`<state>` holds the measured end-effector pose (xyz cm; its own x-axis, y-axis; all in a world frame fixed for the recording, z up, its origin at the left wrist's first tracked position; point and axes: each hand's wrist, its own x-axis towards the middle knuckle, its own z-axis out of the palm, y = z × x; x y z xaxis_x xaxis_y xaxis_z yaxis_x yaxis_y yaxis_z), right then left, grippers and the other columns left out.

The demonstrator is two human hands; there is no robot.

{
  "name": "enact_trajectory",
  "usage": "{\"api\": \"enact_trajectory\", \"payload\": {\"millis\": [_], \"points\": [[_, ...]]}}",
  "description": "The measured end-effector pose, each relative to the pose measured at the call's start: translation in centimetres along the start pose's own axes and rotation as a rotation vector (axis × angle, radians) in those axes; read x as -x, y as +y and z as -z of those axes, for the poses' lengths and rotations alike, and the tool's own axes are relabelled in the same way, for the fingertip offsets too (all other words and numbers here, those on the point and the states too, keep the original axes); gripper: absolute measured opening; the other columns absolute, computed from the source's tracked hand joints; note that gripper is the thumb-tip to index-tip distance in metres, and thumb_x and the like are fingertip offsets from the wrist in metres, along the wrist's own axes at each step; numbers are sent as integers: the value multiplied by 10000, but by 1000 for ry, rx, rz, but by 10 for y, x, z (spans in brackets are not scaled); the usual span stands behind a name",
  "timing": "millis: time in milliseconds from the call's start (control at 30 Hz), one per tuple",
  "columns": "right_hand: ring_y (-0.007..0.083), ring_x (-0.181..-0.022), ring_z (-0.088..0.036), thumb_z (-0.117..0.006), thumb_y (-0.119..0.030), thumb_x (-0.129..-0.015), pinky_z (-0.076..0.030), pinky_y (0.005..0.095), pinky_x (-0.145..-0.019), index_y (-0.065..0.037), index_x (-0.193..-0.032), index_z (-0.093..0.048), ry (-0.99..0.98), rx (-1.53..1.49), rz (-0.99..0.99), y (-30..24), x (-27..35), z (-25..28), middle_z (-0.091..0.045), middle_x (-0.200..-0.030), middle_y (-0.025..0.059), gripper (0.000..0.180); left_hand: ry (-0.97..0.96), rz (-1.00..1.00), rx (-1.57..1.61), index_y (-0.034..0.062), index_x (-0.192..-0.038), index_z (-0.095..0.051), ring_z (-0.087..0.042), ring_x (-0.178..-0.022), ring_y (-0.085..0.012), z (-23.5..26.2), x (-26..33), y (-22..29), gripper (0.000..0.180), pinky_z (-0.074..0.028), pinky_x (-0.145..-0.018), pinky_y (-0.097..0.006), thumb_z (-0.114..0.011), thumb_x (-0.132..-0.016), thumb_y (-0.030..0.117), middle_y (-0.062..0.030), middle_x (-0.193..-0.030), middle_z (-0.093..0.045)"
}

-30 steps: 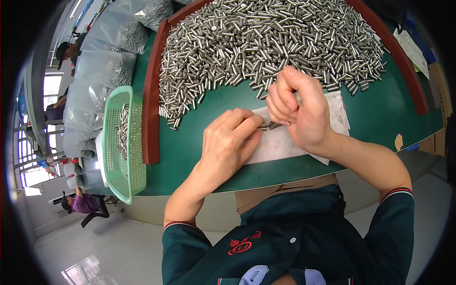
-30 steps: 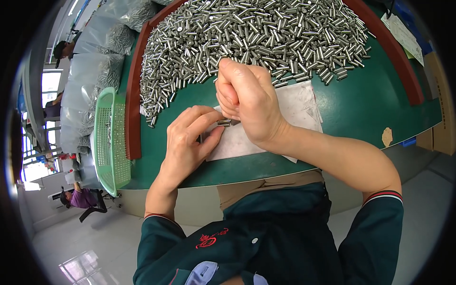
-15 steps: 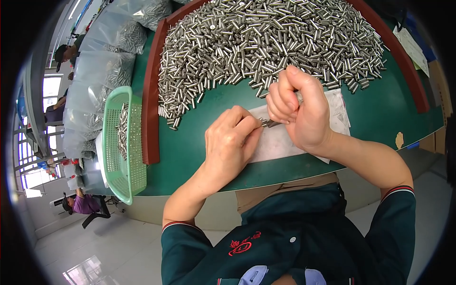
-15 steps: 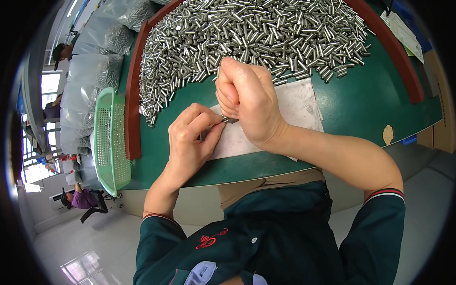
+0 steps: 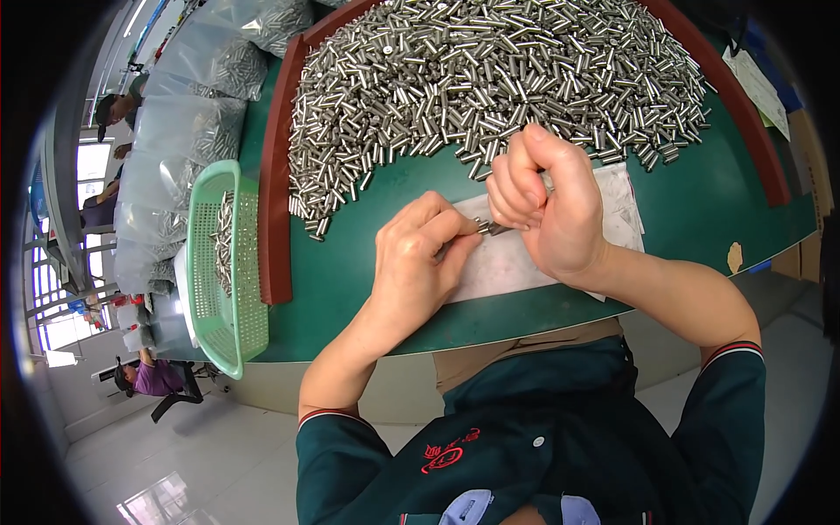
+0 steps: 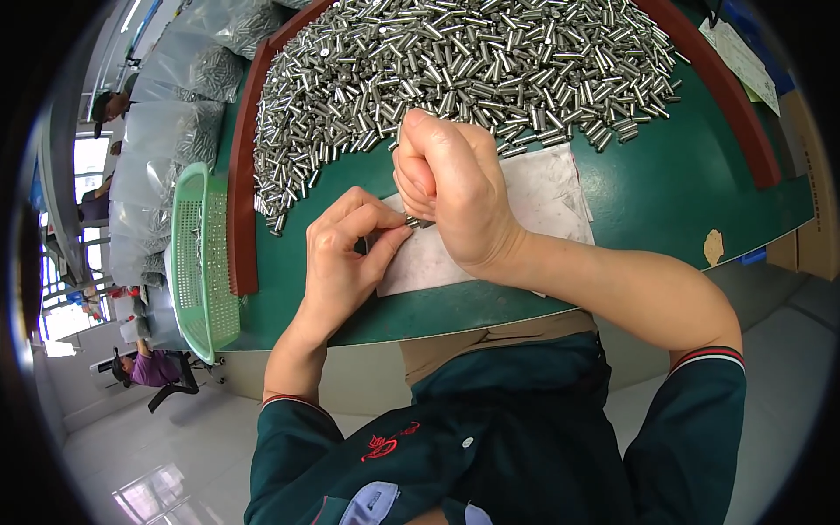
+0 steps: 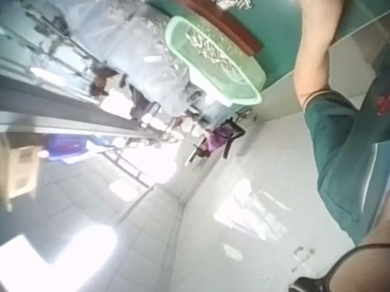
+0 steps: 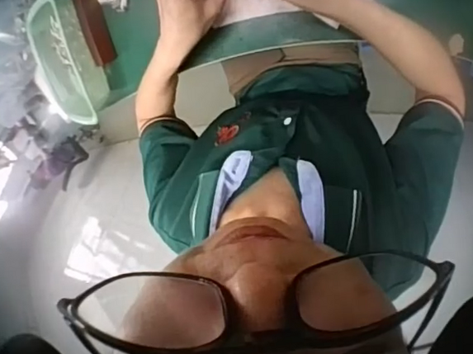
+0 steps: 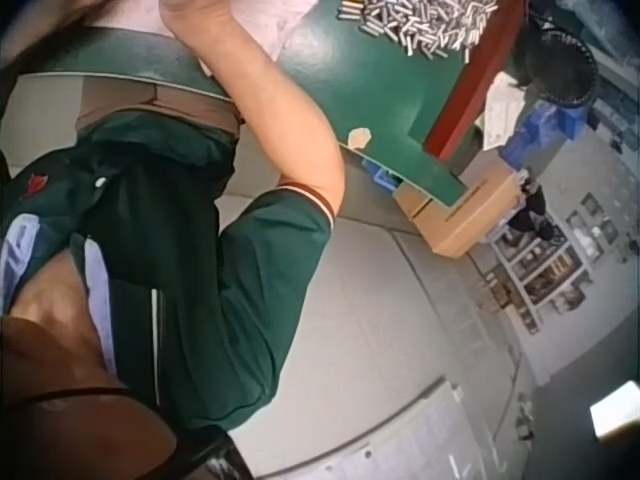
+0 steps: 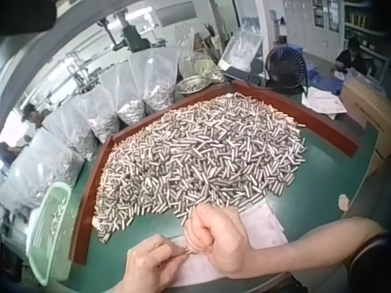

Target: Sorting and inspecting small metal components at a manufacturing workbench.

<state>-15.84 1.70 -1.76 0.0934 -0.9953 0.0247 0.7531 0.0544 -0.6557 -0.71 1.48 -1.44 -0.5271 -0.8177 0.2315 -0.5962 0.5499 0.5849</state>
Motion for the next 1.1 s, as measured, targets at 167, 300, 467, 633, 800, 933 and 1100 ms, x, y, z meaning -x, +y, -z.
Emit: {"api": "enact_trajectory", "payload": {"millis": [167,300,467,633,800,933,1100], "points": [[60,-399,-216,-343,-226,-868,-185,229,-382,-93,-516,-285,5,1,8,-1,1,1,-273,-452,-24,381,-3,0,38,11,-654,-572,-508,-573,-241,0,-3,0,89,-406,-510,-328,-648,-613,-14,-77,-632,-495],[56,-421,-236,-343,-203,-865,-200,224,-398,-87,-515,-290,-18,34,28,1,1,-1,-287,-462,-22,373,-21,28,56,4,-656,-574,-507,-565,-241,1,-4,-1,98,-404,-501,-328,-649,-602,-26,-78,-621,-491],[50,-468,-247,-354,-163,-859,-222,222,-432,-66,-521,-293,-49,150,58,6,6,-2,-305,-478,-24,357,-16,-6,62,4,-658,-573,-505,-564,-240,1,-5,-2,105,-403,-499,-328,-651,-596,-30,-79,-622,-489],[51,-457,-251,-356,-156,-857,-222,223,-428,-68,-515,-295,-12,171,81,6,5,-5,-304,-468,-22,358,-26,-27,59,13,-664,-569,-503,-570,-242,1,-4,-3,110,-406,-500,-329,-655,-603,-20,-75,-625,-486],[81,-397,-192,-292,-240,-887,-177,238,-392,-107,-521,-279,-47,101,21,-2,-1,1,-261,-435,-17,389,-16,-47,19,20,-672,-566,-503,-582,-243,2,-2,-2,114,-412,-511,-330,-656,-610,-11,-70,-650,-493],[69,-401,-196,-315,-225,-870,-177,230,-388,-101,-520,-280,-18,25,-1,-1,-2,3,-258,-443,-22,372,-26,-89,-33,29,-688,-564,-506,-601,-240,2,-2,0,118,-417,-520,-329,-654,-617,-2,-61,-687,-505],[77,-392,-184,-301,-248,-882,-171,232,-385,-110,-519,-286,-14,41,-16,0,-3,5,-253,-431,-21,389,-39,-111,-72,33,-708,-564,-503,-603,-236,2,-2,0,121,-420,-522,-324,-652,-628,7,-57,-711,-509]]}}
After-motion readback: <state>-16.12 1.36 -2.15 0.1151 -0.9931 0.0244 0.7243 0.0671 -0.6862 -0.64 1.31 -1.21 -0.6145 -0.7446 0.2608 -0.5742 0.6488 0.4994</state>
